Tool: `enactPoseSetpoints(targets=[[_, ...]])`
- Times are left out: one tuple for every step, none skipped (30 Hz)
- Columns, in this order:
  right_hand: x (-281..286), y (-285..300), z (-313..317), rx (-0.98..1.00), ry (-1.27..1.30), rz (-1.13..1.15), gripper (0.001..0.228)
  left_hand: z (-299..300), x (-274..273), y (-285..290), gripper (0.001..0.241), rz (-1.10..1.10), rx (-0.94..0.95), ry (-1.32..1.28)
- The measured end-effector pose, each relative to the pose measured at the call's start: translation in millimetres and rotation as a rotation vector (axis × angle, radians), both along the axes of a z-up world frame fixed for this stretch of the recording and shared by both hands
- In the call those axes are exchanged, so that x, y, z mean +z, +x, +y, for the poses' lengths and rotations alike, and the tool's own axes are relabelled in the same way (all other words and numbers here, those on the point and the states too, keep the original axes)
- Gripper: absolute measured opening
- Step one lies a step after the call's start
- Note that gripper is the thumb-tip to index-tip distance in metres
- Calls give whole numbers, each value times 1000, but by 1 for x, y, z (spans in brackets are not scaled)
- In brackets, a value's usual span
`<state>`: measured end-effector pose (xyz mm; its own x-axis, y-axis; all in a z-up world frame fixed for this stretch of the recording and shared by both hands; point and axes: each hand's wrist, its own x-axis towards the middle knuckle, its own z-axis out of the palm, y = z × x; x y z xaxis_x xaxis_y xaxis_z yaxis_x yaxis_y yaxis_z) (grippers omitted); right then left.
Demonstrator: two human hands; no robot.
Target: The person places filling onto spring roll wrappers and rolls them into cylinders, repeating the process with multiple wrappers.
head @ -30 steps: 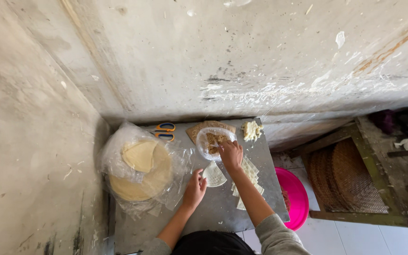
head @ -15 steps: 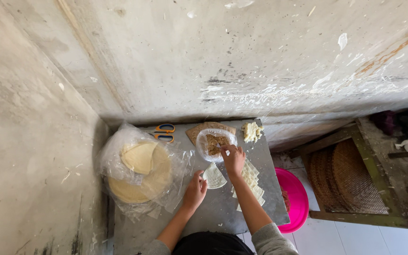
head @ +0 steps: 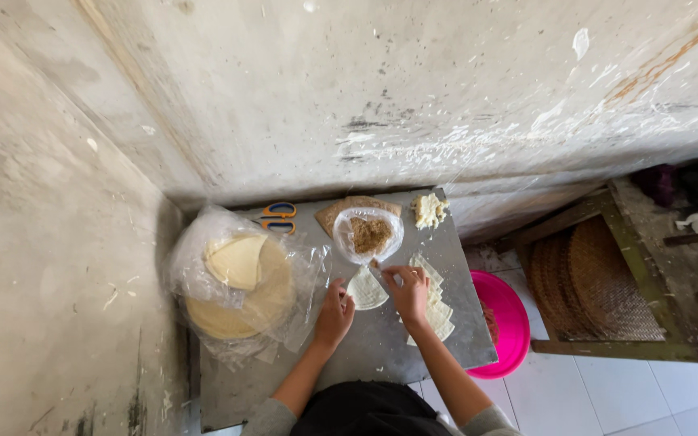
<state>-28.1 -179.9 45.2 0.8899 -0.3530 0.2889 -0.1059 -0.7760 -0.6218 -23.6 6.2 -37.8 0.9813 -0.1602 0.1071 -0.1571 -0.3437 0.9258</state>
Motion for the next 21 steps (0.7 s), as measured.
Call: enactPoseSetpoints(targets=[[2,-8,1,31,-16,26,11,1,0,-1,49,-4,-7,4],[4,-13,0,107,-84,45,9,1,1,0,51,-12,-15,6],[5,-18,-1,184,-151,63,8,2,3,0,52,-19,-24,8],[5,-21,-2,261,-218,81,7,1,5,0,54,-25,-24,16],[4,-21,-4,322,-261,120,6,1,7,0,56,-31,-25,25],[2,-18,-5,383,-301,158,5,1,8,-1,57,-36,-25,35],[-1,-15,-5,444,-342,197,4,1,9,-2,57,-49,-38,53],[-4,-13,-4,485,-447,200,3,2,10,-2,58,-63,-50,72],[-6,-11,-3,526,-553,203,6,3,11,-2,58,-78,-63,90],[-6,-9,-2,568,-661,204,9,3,12,-2,58,-100,-61,85],[-5,-6,0,595,-698,215,11,4,14,-2,59,-123,-60,79],[-3,-4,4,623,-735,227,12,4,16,-4,59,-144,-57,73],[0,-2,8,650,-773,239,14,5,17,-5,59,-197,-60,73],[4,0,13,677,-824,303,14,6,19,-6,59,-250,-61,74],[9,1,17,702,-876,368,15,7,22,-7,58,-304,-62,76],[13,4,20,727,-928,431,16,8,24,-7,57,-284,-66,73],[17,8,23,735,-939,459,15,8,25,-7,55,-264,-70,71],[19,11,26,745,-947,489,15,8,27,-8,53,-240,-75,69],[20,14,28,755,-956,519,15,8,28,-9,53,-260,-70,68],[21,17,28,756,-957,509,16,8,29,-8,53,-278,-63,67],[23,20,25,758,-958,498,17,9,30,-9,53,-296,-55,66]])
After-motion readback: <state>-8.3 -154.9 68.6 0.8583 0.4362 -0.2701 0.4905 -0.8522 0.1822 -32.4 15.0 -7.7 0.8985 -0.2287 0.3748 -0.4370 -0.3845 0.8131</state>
